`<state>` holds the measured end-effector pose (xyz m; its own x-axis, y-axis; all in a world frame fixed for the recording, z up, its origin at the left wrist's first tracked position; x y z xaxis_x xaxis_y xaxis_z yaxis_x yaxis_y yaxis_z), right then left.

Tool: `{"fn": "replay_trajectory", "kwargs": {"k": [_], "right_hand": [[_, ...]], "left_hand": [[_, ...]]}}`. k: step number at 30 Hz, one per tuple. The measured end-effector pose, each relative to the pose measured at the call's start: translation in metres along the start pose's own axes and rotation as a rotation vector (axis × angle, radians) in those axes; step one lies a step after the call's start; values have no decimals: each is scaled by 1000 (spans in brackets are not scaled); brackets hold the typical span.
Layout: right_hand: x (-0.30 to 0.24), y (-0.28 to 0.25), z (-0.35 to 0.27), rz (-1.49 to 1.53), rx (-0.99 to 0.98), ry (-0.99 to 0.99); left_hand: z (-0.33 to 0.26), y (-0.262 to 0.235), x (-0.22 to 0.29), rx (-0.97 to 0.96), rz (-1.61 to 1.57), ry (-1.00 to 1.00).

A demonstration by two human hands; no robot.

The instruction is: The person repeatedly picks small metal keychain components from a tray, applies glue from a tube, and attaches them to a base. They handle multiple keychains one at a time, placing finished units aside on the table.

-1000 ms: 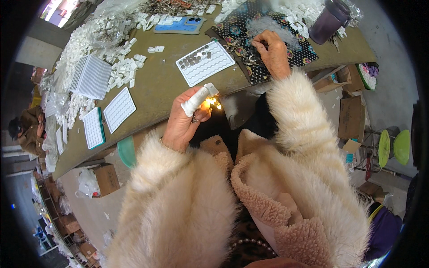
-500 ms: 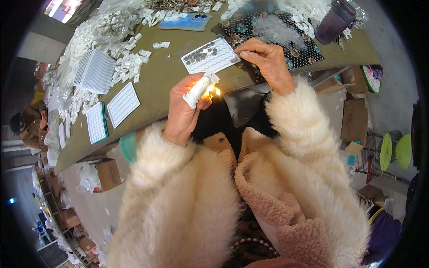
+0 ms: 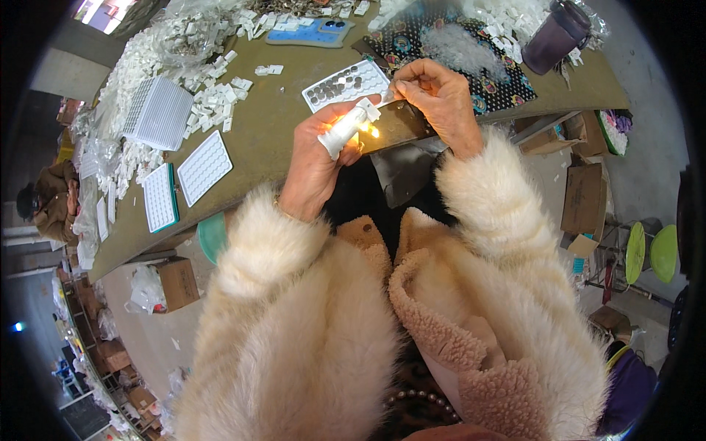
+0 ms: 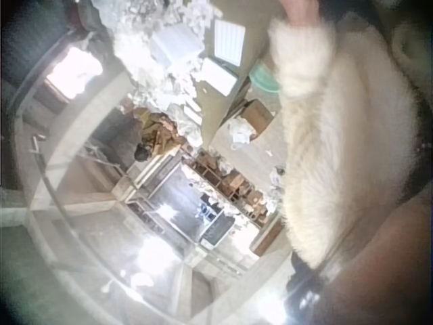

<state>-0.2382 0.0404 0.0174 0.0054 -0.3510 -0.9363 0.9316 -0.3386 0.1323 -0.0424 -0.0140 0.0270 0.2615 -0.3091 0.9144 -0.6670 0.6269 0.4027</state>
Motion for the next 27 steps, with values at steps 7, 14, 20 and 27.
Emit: {"fn": "replay_trajectory", "kwargs": {"k": [7, 14, 20, 27], "right_hand": [[3, -5, 5, -143, -38, -151], [4, -12, 2, -495, 103, -218], [3, -9, 1, -146, 33, -156], [-7, -5, -4, 42, 57, 85]], "left_hand": [[3, 5, 1, -25, 3, 9], [6, 8, 2, -57, 2, -9], [7, 13, 0, -15, 56, 5], [6, 15, 1, -36, 37, 6]]}}
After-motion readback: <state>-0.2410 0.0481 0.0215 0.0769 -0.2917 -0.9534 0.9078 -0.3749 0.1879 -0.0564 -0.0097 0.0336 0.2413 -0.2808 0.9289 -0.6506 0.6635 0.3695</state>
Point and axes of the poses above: each hand's wrist, its own z-axis towards the middle knuckle, its own y-axis out of the palm, x = y × z, the point moved 1 cm from there along z, towards the middle knuckle, and after that the axes turned 2 degrees about z, right-handed, at the moved point
